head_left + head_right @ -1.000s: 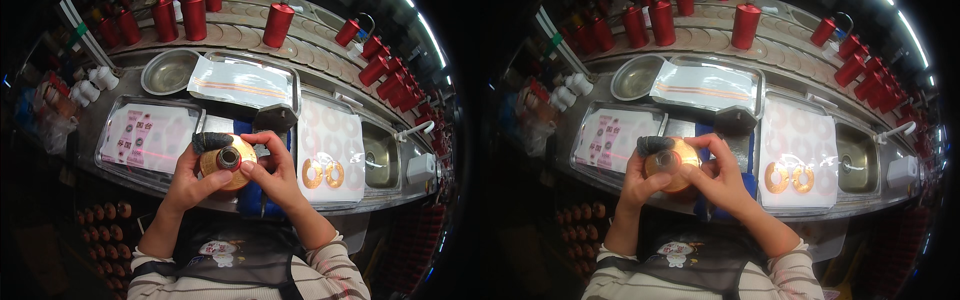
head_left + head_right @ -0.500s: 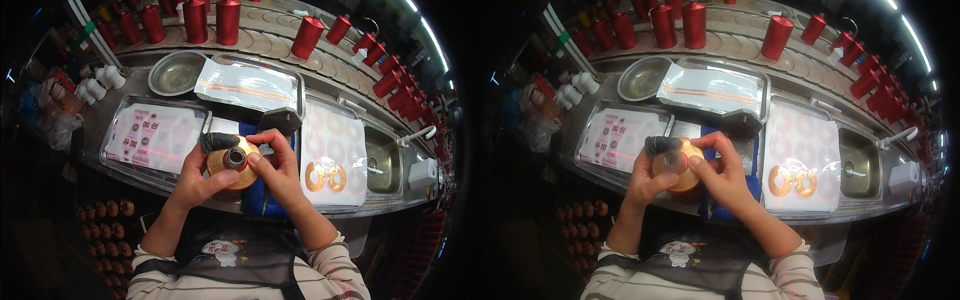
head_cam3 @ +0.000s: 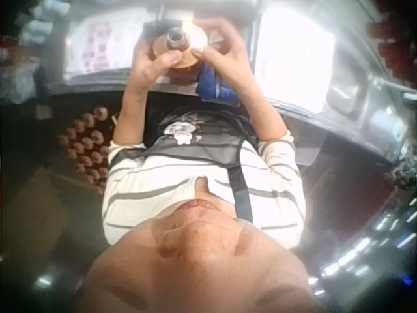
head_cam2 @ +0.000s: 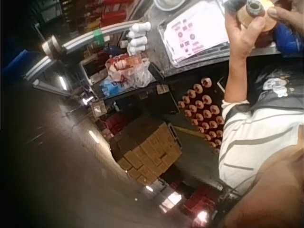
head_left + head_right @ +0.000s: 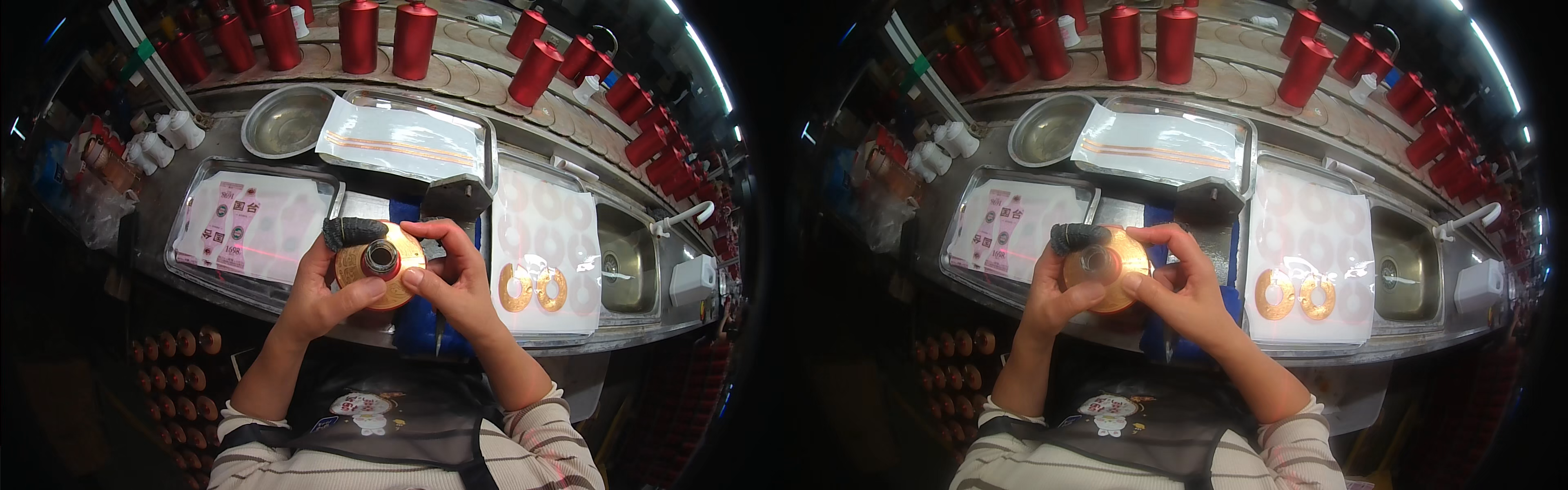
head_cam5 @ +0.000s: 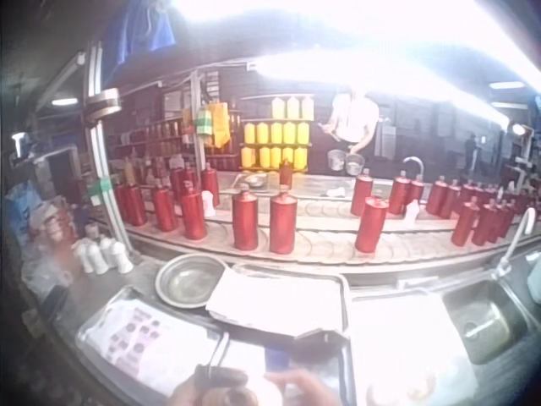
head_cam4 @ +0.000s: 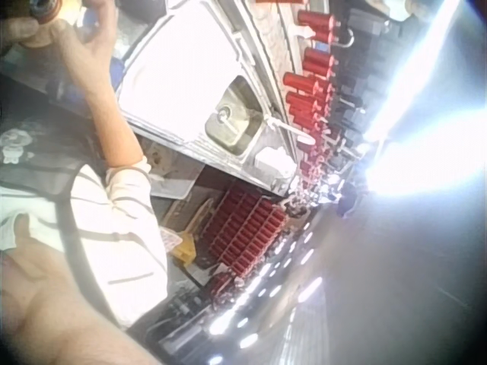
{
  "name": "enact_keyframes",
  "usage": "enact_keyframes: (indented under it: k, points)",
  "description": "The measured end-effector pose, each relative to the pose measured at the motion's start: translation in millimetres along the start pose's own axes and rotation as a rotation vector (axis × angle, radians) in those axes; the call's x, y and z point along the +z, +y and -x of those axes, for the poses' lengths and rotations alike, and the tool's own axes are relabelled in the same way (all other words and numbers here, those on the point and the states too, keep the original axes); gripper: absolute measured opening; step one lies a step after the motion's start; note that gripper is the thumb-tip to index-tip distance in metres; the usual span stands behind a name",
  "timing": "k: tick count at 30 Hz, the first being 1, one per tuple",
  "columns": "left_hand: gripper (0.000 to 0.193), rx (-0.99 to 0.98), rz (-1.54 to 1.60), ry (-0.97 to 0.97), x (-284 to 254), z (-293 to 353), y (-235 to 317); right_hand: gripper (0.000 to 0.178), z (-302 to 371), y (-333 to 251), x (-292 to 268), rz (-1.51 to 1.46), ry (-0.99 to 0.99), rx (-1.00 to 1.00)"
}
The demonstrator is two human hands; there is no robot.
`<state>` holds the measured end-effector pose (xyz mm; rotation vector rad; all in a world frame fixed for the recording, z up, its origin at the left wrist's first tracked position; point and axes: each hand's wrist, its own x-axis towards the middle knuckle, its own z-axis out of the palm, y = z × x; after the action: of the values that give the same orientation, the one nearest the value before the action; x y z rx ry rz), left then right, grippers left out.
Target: The person applies a gold circular label to the neck of a red cylindrical container, then wipes the container with a blue cloth. The person repeats this process with multiple containers.
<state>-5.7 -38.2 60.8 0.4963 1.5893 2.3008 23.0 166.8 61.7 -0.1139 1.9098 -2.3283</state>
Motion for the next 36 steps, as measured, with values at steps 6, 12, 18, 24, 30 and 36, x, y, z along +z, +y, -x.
enact_keyframes:
  k: [6,12,18,24,30,36]
  points:
    - [0.056,-0.046,-0.005,-0.007,-4,5,4,0.041,0,-8,14,-0.056,0.063,0.013]
    - [0.055,-0.037,-0.040,-0.081,-3,1,-2,0.036,2,-2,9,-0.049,0.128,-0.011]
    - [0.048,0.034,-0.071,-0.066,-5,6,0,0.026,-3,-8,18,0.011,0.174,-0.005]
    - [0.048,0.039,-0.039,-0.077,-3,3,-4,0.023,-9,-7,13,0.005,0.174,-0.035]
    - [0.059,0.143,-0.223,-0.066,-6,4,-4,0.035,-25,11,-52,-0.386,0.477,0.139]
    - [0.084,0.316,-0.499,-0.063,2,20,7,0.027,21,-2,-50,-0.527,0.333,0.224]
